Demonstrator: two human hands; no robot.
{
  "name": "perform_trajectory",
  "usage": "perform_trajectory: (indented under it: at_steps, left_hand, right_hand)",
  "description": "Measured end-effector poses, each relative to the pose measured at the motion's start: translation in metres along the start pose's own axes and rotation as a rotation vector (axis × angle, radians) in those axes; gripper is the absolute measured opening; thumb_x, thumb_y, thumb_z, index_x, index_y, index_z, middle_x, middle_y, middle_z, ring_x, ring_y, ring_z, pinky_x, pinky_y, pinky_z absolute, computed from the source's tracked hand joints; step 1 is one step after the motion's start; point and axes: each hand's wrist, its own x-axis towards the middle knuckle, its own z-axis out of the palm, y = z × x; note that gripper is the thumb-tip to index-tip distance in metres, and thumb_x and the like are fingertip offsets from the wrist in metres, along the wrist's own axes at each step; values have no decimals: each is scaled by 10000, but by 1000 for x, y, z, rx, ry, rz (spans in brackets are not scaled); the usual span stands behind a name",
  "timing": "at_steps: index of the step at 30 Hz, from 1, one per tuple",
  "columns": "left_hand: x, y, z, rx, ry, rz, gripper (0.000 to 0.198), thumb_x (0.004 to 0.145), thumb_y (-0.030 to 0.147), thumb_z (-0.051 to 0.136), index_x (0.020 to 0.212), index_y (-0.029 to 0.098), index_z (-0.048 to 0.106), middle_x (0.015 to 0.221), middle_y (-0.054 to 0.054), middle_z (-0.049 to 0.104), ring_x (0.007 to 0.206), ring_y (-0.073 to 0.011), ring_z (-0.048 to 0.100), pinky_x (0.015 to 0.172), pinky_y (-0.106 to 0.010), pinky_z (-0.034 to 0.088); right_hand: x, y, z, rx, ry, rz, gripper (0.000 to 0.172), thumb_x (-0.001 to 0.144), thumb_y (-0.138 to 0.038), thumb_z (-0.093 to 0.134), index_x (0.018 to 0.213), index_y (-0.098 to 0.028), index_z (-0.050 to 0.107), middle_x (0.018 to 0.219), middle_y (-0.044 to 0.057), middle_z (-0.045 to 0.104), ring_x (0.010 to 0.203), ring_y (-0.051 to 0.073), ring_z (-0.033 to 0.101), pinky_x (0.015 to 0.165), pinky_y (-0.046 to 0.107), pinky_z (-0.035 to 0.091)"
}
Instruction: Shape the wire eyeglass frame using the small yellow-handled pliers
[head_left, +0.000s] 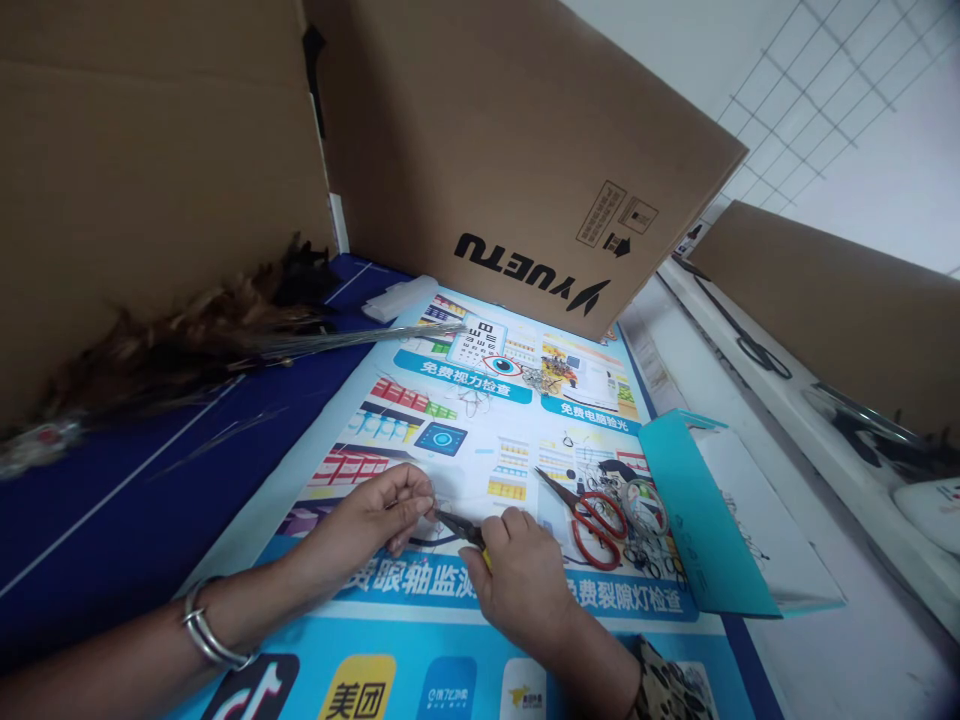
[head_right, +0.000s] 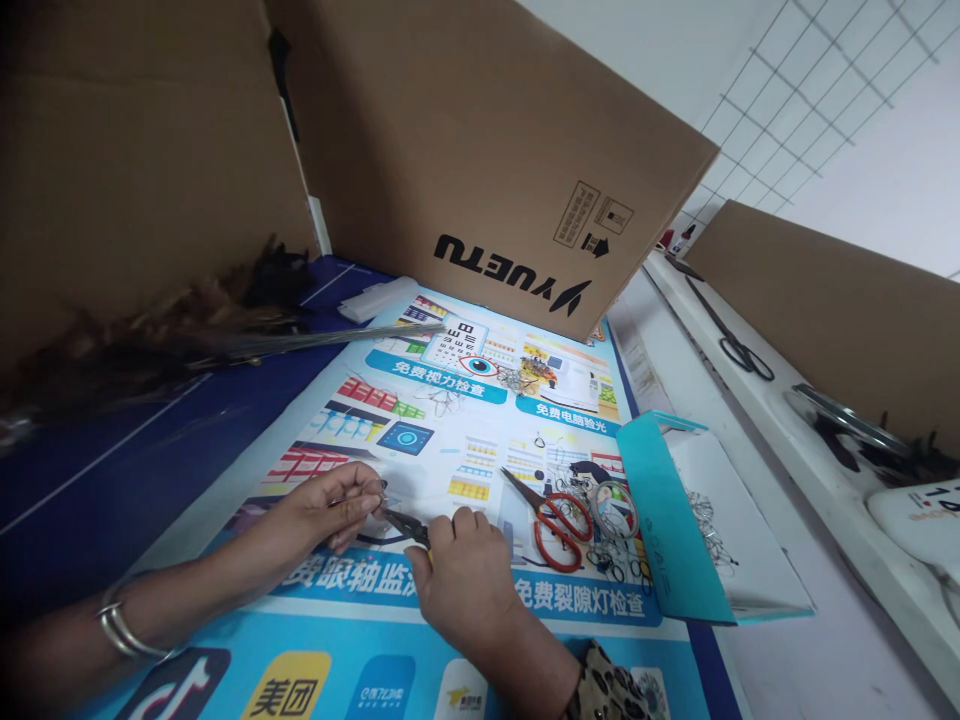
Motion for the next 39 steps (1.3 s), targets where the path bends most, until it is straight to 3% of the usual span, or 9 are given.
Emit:
perform_trajectory:
  at_steps: [11,27,34,39]
  left_hand:
    - [-1,-2,-2,7,-36,17,240,885,406,633,844,195,525,649,82,526,445,-53,398,437,-180,327]
    - [-2,4,0,21,-5,-25,286,835,445,666,801,200,522,590,87,494,430,-69,411,448,-197,323]
    - [1,-1,-3,-25,16,-10,229,840,396,676,842,205,549,676,67,560,446,-67,443,454,-194,325]
    - [3,-2,-4,-59,45,-26,229,841,381,676,856,206,530,796,17,669,454,-70,484,462,-201,343]
  right_hand:
    - [-1,-1,1,20,-31,8,216,940,-403,499,955,-196,560,952,84,619,857,265,588,641,326,414]
    - [0,5,7,99,28,11,225,951,-412,479,940,-203,564,934,58,627,839,220,588,633,275,372]
    - [1,9,13,193,78,18,222,932,-406,516,941,-196,588,940,70,626,869,223,577,699,289,402]
    - [6,17,13,419,172,25,231,916,-391,530,1008,-194,610,966,77,629,890,217,584,741,295,437]
